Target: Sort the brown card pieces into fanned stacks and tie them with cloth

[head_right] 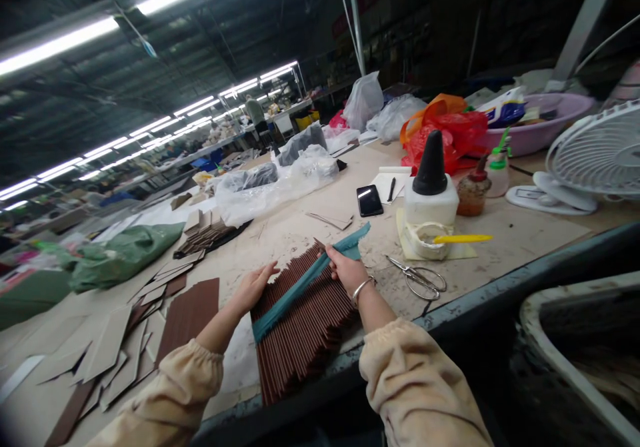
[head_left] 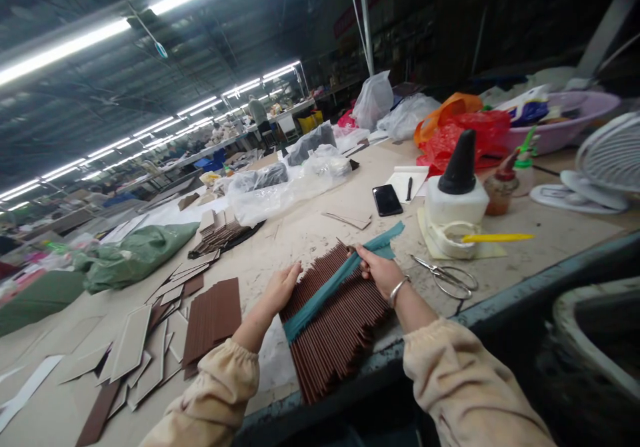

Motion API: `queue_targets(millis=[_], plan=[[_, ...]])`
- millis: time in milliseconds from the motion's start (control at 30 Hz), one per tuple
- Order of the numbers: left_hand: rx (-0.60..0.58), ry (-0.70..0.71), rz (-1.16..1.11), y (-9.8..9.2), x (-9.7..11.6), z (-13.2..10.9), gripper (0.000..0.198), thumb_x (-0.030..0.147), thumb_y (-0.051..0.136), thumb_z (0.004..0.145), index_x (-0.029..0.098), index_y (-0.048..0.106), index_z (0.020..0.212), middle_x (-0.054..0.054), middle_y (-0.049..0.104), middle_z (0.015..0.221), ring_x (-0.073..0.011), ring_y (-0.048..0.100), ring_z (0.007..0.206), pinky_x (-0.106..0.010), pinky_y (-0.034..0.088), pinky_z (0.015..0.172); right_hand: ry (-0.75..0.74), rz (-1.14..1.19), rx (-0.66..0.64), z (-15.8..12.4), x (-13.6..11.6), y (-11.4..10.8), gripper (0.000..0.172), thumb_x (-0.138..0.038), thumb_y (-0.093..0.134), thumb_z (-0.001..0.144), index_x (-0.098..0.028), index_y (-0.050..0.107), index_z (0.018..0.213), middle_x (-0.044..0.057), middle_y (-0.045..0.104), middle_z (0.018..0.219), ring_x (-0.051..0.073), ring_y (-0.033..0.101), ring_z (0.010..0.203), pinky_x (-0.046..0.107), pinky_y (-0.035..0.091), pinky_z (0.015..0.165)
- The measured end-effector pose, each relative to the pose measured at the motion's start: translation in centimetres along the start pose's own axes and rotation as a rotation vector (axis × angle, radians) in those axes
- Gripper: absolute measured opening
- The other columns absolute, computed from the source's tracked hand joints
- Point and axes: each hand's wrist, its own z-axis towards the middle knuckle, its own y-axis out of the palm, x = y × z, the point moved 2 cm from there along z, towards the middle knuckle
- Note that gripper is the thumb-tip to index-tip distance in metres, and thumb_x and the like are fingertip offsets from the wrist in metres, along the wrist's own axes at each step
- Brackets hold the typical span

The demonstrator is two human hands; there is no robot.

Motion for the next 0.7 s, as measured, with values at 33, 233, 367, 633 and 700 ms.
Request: queue_targets(millis=[33, 233, 367, 633, 700], plan=[[0.021, 0.044, 0.026, 0.1, 1.0, 0.6, 0.057, 0.059, 0.037, 0.088, 0.018, 0.066, 0.115, -0.009, 0.063, 0.125, -0.028, 0.053, 0.123, -0.042, 0.034, 0.109, 0.007, 0.008, -0.003, 0.0, 0.0, 0.0, 0.034, -0.051, 0.065, 0.072, -0.017, 0.07, 0.073, 0.0, 0.059, 0.061, 0.007, 0.035, 0.046, 0.019, 0.03, 0.037], [0.004, 0.334, 0.066, 3.1, 7.7, 6.3, 0.053, 0.046, 0.038, 0.091, 0.015, 0.051, 0.133, -0.01, 0.045, 0.143, -0.0221, 0.039, 0.135, -0.037, 0.025, 0.115, 0.04, 0.004, 0.016, -0.1, 0.1, -0.3, 0.036, -0.053, 0.064, 0.072, -0.017, 0.068, 0.07, -0.002, 0.054, 0.055, 0.007, 0.038, 0.046, 0.02, 0.031, 0.038], [-0.134, 0.388, 0.091, 6.9, 8.4, 8.7, 0.043, 0.04, 0.05, 0.086, 0.017, 0.061, 0.121, -0.009, 0.054, 0.136, -0.0251, 0.045, 0.131, -0.038, 0.029, 0.113, 0.029, 0.034, -0.014, -0.1, -0.2, -0.4, 0.037, -0.053, 0.069, 0.069, -0.017, 0.065, 0.066, -0.004, 0.049, 0.05, 0.007, 0.038, 0.046, 0.018, 0.028, 0.037], [-0.038, 0.186, 0.032, 6.4, 6.2, 11.0, 0.05, 0.049, 0.038, 0.089, 0.013, 0.065, 0.111, -0.012, 0.067, 0.114, -0.0265, 0.056, 0.115, -0.036, 0.039, 0.101, -0.008, 0.067, -0.025, -0.4, -1.2, -0.2, 0.042, -0.055, 0.072, 0.063, -0.013, 0.069, 0.069, -0.003, 0.05, 0.05, 0.005, 0.035, 0.045, 0.018, 0.025, 0.036], [-0.063, 0.147, 0.034, 6.2, 6.1, 11.6, 0.047, 0.049, 0.041, 0.087, 0.012, 0.067, 0.102, -0.011, 0.07, 0.107, -0.0262, 0.059, 0.107, -0.035, 0.043, 0.094, -0.009, 0.064, -0.018, -0.4, -1.2, -0.2, 0.043, -0.055, 0.072, 0.062, -0.013, 0.069, 0.069, -0.003, 0.051, 0.051, 0.005, 0.035, 0.045, 0.017, 0.025, 0.036]])
